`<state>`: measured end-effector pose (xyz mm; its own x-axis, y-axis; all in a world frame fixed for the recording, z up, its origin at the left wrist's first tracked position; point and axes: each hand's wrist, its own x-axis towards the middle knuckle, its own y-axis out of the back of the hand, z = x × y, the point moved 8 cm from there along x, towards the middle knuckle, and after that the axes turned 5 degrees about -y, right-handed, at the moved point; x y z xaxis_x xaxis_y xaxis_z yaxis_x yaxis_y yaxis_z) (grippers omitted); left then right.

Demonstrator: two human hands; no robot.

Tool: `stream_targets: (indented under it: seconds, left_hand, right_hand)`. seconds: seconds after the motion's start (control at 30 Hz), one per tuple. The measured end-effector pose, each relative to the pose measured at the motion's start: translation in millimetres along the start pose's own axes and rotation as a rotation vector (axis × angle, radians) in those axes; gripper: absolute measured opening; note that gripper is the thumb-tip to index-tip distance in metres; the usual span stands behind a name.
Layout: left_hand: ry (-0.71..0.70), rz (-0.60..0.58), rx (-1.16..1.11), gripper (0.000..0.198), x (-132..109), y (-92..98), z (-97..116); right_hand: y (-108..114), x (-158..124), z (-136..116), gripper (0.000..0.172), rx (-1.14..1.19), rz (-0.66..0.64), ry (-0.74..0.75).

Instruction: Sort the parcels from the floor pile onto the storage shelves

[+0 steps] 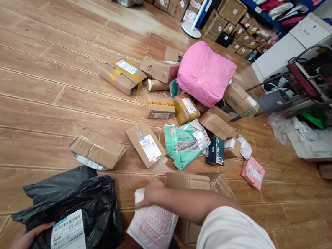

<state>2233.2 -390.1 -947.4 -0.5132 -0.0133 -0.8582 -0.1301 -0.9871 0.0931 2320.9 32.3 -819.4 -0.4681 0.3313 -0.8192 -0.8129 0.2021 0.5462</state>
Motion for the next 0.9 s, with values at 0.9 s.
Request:
stream_targets:
  seconds: [0.9]
  left_hand:
    - [-0.323,0.438,0.093,0.042,-142.9,-26.5,20.3]
  right_hand:
    - [-47.9,-27.2,-10.8,0.151,0.137,-0.094,-0.511]
